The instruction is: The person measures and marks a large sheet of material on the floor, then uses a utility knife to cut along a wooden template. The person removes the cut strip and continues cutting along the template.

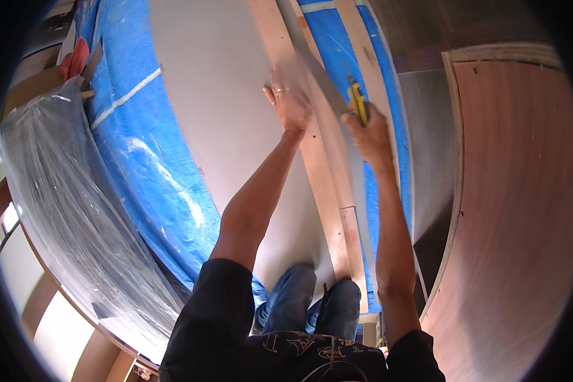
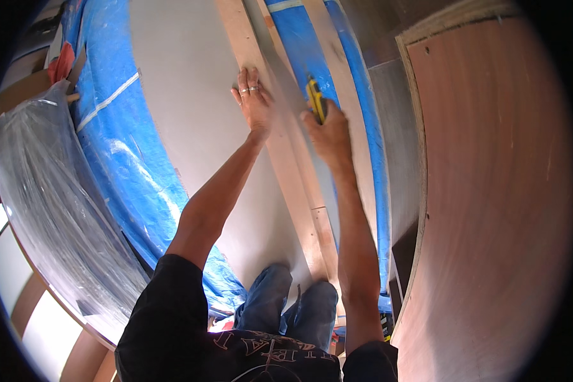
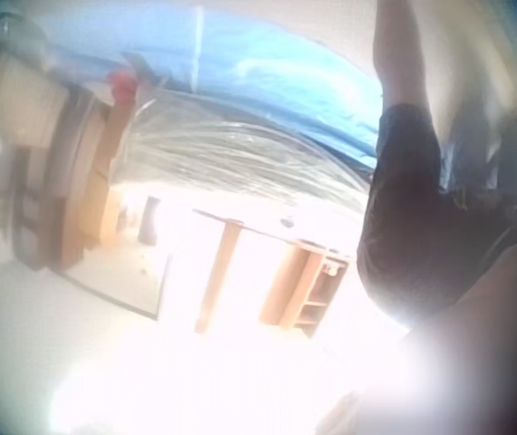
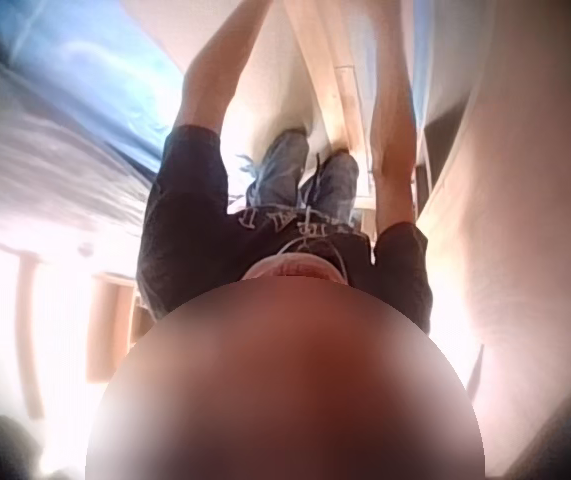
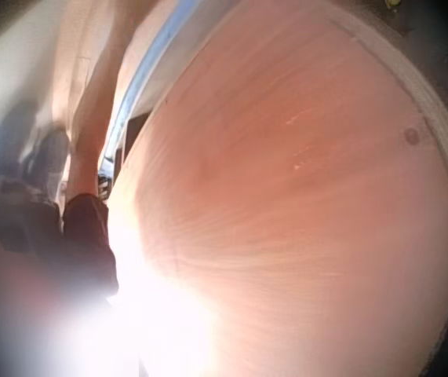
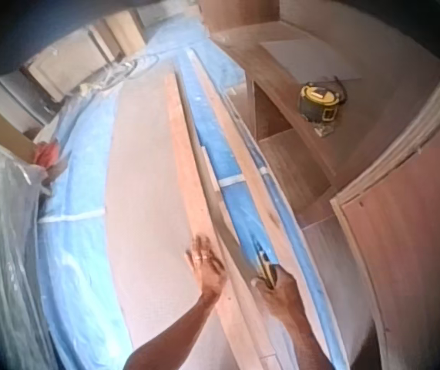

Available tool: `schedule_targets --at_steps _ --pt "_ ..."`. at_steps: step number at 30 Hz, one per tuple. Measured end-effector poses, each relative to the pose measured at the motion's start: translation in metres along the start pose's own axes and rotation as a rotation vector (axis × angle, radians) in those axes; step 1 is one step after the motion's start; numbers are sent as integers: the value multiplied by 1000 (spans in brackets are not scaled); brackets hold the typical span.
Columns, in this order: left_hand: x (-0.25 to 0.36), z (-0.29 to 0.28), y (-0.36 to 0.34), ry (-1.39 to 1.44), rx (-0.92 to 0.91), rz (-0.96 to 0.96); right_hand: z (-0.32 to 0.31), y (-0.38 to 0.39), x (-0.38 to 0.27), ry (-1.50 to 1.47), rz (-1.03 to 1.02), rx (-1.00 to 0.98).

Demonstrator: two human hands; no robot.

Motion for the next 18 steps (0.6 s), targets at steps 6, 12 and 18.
schedule_targets --at_steps 6,12,18 --pt "-3 1 -1 18 -20 -25 -4 -18 -36 336 149 -148" --pt "-3 2 -3 15 -81 -68 22 -82 -55 212 -55 65" --pt "0 -2 -3 12 -109 -31 112 -191 -142 373 -278 6"
Point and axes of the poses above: each hand's wrist, its own y-axis away from the middle knuckle, its own z-axis out of the palm, x = y × z, the point moved 8 cm from there along -y, towards the middle knuckle, and after that the axes turned 10 degrees about z, right-handed, at the moved point
